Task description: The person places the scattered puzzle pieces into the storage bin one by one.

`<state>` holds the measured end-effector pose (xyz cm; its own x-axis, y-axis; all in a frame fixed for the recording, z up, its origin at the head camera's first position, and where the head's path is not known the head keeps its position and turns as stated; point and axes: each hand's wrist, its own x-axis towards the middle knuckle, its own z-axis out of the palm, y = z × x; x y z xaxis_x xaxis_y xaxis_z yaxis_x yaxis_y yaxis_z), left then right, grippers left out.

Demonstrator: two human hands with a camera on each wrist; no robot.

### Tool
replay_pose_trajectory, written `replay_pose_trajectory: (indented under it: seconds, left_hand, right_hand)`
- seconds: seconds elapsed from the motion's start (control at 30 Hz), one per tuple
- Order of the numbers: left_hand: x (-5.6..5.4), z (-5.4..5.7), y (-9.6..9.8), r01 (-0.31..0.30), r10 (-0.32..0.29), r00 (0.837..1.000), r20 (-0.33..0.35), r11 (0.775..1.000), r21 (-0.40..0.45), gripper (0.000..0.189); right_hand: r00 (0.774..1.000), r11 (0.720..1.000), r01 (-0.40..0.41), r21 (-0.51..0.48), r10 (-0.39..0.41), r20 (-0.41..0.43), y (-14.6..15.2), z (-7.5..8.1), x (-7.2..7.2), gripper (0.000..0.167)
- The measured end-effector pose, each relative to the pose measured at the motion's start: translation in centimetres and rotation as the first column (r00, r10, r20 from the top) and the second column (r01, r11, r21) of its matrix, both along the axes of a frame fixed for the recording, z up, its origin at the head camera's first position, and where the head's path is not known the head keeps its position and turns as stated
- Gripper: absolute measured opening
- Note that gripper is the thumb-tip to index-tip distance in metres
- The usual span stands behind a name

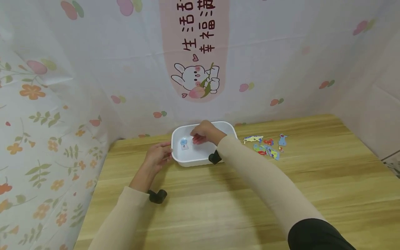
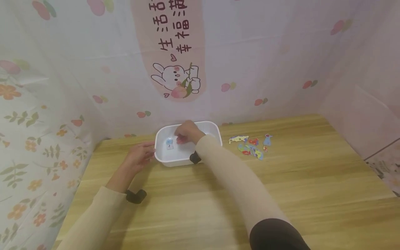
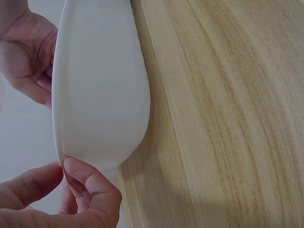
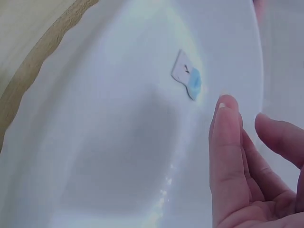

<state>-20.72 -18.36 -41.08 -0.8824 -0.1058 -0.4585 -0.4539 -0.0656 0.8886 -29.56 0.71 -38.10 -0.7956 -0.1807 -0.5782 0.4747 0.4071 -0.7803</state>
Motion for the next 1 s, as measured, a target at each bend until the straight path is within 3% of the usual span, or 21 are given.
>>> replay_pose_trajectory:
  seconds: [0.27,1.0]
  left_hand:
    - [0.0,0.0,-0.1,0.022,-0.022,1.0,-0.004,1.0,0.014,0.041]
    - [0.3,0.2,0.0,-0.001,0.001,1.0,0.02,1.0,-0.019,0.037]
  right_hand:
    - [1.0,0.999,0.021,-0.038,-0.021,0.007,2.2,0.4,0.4,0.029]
    - [0.995,0.989,0.097,-0.112,-0.1,-0.019,9.6,1.0,1.3,0.037]
